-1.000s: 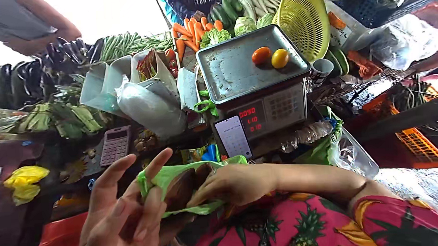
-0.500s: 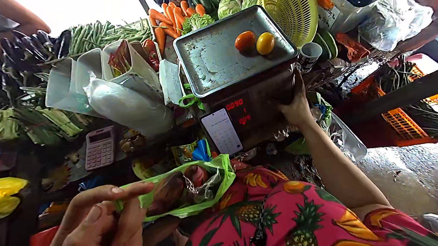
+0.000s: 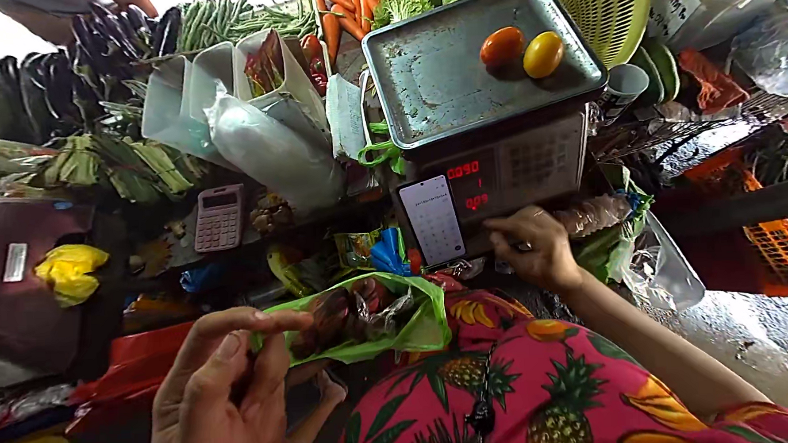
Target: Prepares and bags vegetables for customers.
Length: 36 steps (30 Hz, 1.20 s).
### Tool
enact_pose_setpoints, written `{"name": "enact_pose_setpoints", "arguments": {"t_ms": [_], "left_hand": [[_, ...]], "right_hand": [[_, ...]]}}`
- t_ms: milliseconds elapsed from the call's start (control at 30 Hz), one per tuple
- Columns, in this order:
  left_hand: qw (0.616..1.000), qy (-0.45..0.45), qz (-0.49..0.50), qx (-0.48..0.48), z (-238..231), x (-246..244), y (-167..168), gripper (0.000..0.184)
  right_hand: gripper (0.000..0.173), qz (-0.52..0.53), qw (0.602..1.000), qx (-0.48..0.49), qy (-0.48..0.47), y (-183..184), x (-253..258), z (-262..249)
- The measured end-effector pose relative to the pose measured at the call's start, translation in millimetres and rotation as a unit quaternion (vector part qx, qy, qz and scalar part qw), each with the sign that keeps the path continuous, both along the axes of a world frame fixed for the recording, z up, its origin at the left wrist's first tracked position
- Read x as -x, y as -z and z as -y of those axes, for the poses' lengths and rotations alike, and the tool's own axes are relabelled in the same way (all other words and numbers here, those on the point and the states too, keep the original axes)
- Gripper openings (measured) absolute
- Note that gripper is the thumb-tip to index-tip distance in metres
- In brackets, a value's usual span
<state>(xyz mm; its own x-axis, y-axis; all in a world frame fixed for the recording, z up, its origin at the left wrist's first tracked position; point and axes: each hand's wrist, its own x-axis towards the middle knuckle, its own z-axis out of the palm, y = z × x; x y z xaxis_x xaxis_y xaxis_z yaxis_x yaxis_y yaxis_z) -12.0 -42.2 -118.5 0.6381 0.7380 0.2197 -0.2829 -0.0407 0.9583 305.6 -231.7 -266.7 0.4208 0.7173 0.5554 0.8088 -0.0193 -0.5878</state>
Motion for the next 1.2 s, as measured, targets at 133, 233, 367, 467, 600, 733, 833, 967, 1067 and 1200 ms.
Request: {"name": "enact_pose_setpoints", "arguments": {"t_ms": [133,233,367,467,600,733,833,967,1067,1200], "left_hand": [[1.000,-0.017,-0.009,-0.018,2,1,2,0.029],[0.999,-0.031,-0.019,-0.021,4,1,3,0.030],[1.000,-0.022,-0.015,-0.016,4,1,3,0.030],[1.000,-0.021,-0.009,-0.015,5,0,3,0.030],[1.000,-0.022,-0.005,-0.014,6,0,3,0.030],[1.000,-0.018,0.005,-0.013,8,4,3,0.029],[1.000,-0.005,-0.004,-0.018,9,5,0,0.029],[1.000,0.015,-0.007,-0.021,10,0,-7,0.029],[1.000,0.009,-0.005,-0.015,9,-8,-13,0.029],[0.999,0.032,0.003,0.021,6,-15,-21,0.035]], "right_hand": [[0.029,0.093,0.991,0.027,-0.092,12,23,-11],[0.030,0.127,0.988,0.033,-0.082,13,24,-15],[0.030,0.139,0.986,0.055,-0.075,15,22,-19],[0.031,0.118,0.988,0.033,-0.091,11,22,-24],[0.032,0.123,0.988,0.045,-0.079,5,28,-37],[0.030,0.066,0.996,-0.013,-0.050,-24,13,-41],[0.034,0.144,0.984,-0.025,0.105,-85,-30,-46],[0.063,0.133,0.959,0.158,0.194,-154,-100,-78],[0.060,0.130,0.946,0.275,0.114,-165,-141,-111],[0.050,0.100,0.959,0.265,0.015,-179,-137,-131]]}}
